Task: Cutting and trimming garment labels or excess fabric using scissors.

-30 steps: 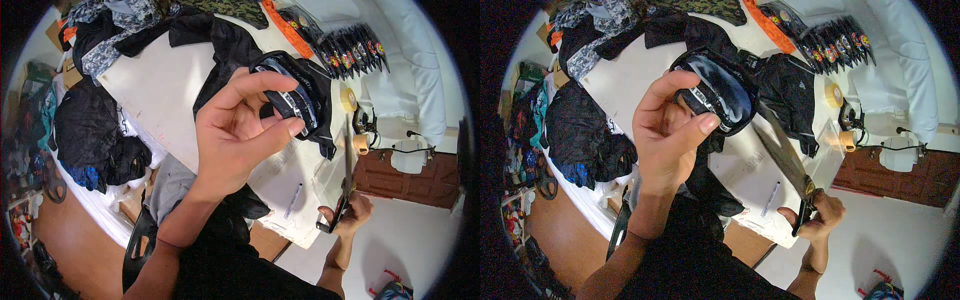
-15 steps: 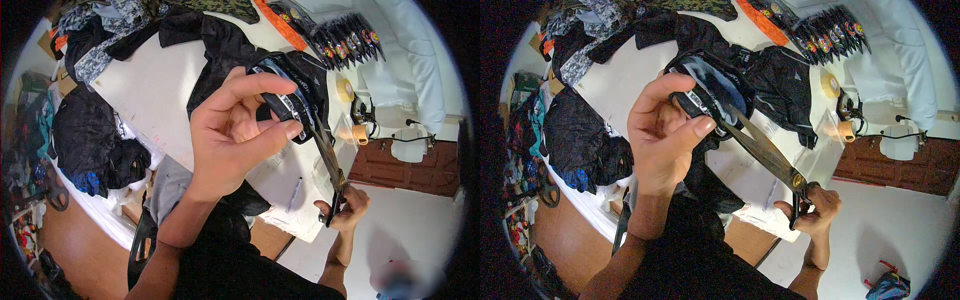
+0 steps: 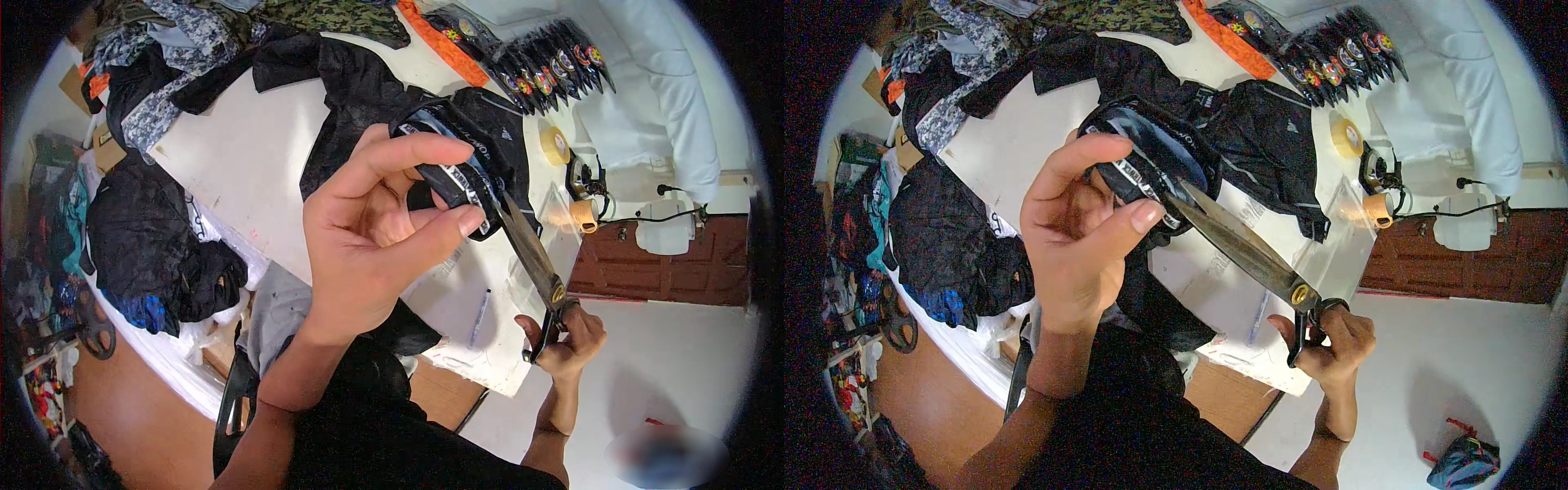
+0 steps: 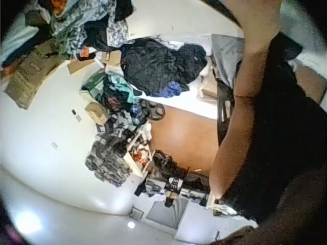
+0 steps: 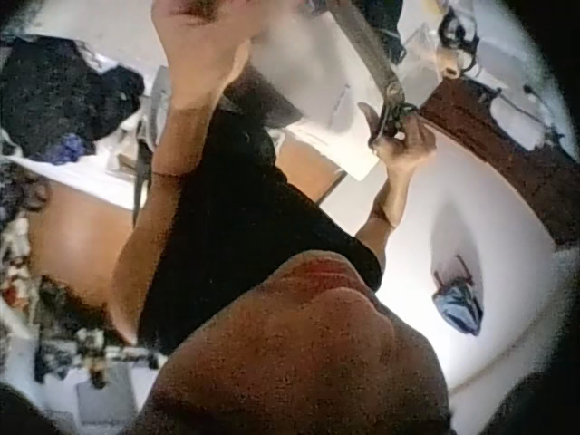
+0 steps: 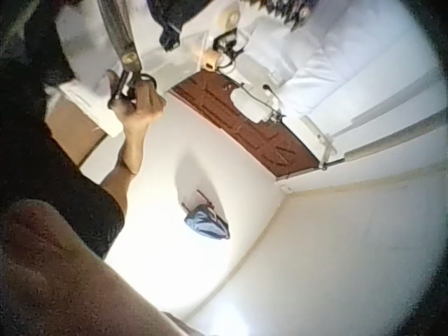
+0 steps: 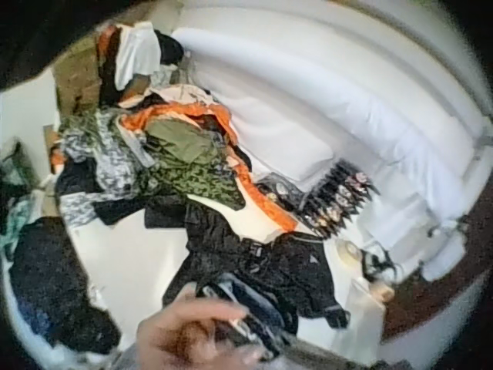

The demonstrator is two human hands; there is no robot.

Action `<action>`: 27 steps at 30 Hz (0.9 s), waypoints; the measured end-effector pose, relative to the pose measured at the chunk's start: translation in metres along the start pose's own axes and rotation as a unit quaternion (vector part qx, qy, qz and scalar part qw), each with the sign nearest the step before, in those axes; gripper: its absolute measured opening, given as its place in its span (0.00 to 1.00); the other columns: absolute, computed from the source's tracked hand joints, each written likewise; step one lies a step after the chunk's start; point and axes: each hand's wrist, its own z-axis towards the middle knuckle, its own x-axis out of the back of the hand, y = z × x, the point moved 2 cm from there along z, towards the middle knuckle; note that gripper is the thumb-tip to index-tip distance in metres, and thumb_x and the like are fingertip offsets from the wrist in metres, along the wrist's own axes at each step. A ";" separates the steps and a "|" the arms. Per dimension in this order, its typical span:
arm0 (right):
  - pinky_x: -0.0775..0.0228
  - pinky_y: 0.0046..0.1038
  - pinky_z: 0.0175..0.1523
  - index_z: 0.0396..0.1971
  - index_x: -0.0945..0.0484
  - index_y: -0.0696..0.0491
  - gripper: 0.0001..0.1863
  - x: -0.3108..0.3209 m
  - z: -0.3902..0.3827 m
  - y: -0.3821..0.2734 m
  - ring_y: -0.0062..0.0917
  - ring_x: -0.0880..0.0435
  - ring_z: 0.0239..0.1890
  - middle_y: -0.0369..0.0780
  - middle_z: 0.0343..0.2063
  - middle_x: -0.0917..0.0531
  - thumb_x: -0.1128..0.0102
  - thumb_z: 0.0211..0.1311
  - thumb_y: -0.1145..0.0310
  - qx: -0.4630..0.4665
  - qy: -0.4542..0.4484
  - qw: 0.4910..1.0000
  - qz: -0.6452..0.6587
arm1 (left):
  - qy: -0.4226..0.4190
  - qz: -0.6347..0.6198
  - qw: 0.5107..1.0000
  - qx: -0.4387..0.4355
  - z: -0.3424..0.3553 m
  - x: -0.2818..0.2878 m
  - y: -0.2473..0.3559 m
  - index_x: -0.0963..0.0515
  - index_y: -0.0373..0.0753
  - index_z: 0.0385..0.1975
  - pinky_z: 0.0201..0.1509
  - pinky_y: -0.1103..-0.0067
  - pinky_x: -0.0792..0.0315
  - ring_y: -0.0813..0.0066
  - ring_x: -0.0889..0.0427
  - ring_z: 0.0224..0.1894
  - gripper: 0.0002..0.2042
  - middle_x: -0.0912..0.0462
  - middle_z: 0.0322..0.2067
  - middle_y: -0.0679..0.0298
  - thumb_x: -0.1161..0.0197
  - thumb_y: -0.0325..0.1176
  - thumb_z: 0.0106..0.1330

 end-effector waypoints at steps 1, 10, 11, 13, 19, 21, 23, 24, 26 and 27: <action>0.47 0.22 0.17 0.10 0.32 0.52 0.22 0.002 0.000 -0.001 0.21 0.34 0.09 0.32 0.07 0.31 0.21 0.28 0.61 0.001 -0.001 1.000 -0.017 | 0.015 -0.005 1.000 -0.005 -0.001 -0.001 0.001 0.30 0.28 0.44 0.45 0.81 0.26 0.74 0.22 0.40 0.22 0.24 0.38 0.60 0.40 0.09 0.45; 0.49 0.22 0.16 0.10 0.32 0.51 0.22 0.006 -0.005 -0.001 0.22 0.37 0.08 0.32 0.08 0.32 0.21 0.26 0.63 0.019 0.020 0.998 -0.048 | 0.000 0.036 0.999 -0.014 -0.004 -0.003 0.003 0.29 0.27 0.44 0.45 0.81 0.26 0.74 0.22 0.40 0.21 0.25 0.38 0.59 0.40 0.09 0.46; 0.49 0.22 0.16 0.10 0.32 0.51 0.22 0.007 -0.005 -0.002 0.22 0.37 0.08 0.32 0.08 0.32 0.21 0.26 0.63 0.019 0.020 0.999 -0.047 | 0.001 0.037 0.999 -0.014 -0.003 -0.004 0.004 0.29 0.27 0.44 0.45 0.81 0.26 0.74 0.22 0.40 0.21 0.25 0.38 0.59 0.40 0.09 0.46; 0.49 0.22 0.16 0.10 0.33 0.52 0.22 0.008 -0.004 -0.003 0.22 0.37 0.08 0.32 0.08 0.33 0.21 0.26 0.64 -0.011 0.003 0.999 -0.038 | -0.008 0.007 1.000 -0.021 -0.002 -0.007 0.004 0.30 0.27 0.44 0.44 0.82 0.26 0.74 0.22 0.41 0.21 0.25 0.38 0.59 0.40 0.10 0.46; 0.45 0.25 0.20 0.20 0.29 0.54 0.26 0.011 -0.012 0.000 0.25 0.35 0.10 0.34 0.10 0.31 0.21 0.28 0.56 0.043 0.019 0.996 -0.082 | -0.022 0.035 0.998 -0.042 -0.001 -0.008 0.004 0.30 0.27 0.45 0.45 0.82 0.27 0.74 0.23 0.41 0.22 0.25 0.39 0.59 0.39 0.10 0.46; 0.46 0.23 0.18 0.15 0.30 0.53 0.24 0.011 -0.006 -0.004 0.24 0.36 0.09 0.33 0.09 0.32 0.21 0.27 0.59 0.033 0.031 0.997 -0.060 | -0.027 0.030 0.998 -0.039 -0.002 -0.008 0.007 0.30 0.27 0.44 0.45 0.81 0.27 0.74 0.23 0.41 0.22 0.25 0.39 0.60 0.39 0.10 0.45; 0.47 0.22 0.17 0.10 0.31 0.52 0.22 0.010 -0.004 -0.003 0.22 0.36 0.08 0.33 0.08 0.32 0.21 0.27 0.62 0.024 0.044 0.998 -0.037 | -0.033 0.029 0.998 -0.035 -0.002 -0.009 0.006 0.30 0.27 0.44 0.46 0.81 0.27 0.74 0.23 0.41 0.23 0.25 0.38 0.60 0.38 0.10 0.45; 0.46 0.22 0.17 0.11 0.31 0.52 0.22 0.009 -0.005 -0.003 0.22 0.35 0.08 0.33 0.08 0.32 0.21 0.27 0.61 0.018 0.031 0.999 -0.030 | -0.025 0.024 0.999 -0.039 -0.002 -0.009 0.004 0.30 0.27 0.44 0.46 0.81 0.27 0.74 0.23 0.41 0.23 0.25 0.39 0.60 0.38 0.10 0.45; 0.46 0.22 0.17 0.11 0.31 0.52 0.22 0.011 -0.005 -0.002 0.22 0.35 0.08 0.33 0.08 0.32 0.21 0.27 0.61 0.010 0.019 0.999 -0.027 | -0.018 0.017 0.999 -0.042 -0.001 -0.011 0.003 0.30 0.28 0.44 0.47 0.81 0.27 0.74 0.23 0.42 0.23 0.25 0.39 0.60 0.38 0.10 0.44; 0.46 0.22 0.17 0.11 0.31 0.52 0.22 0.012 -0.004 -0.003 0.22 0.35 0.08 0.33 0.08 0.31 0.21 0.28 0.61 -0.005 -0.003 0.999 -0.037 | -0.019 0.021 0.999 -0.040 0.000 -0.011 0.004 0.30 0.28 0.44 0.47 0.81 0.28 0.75 0.23 0.42 0.23 0.26 0.39 0.60 0.38 0.10 0.44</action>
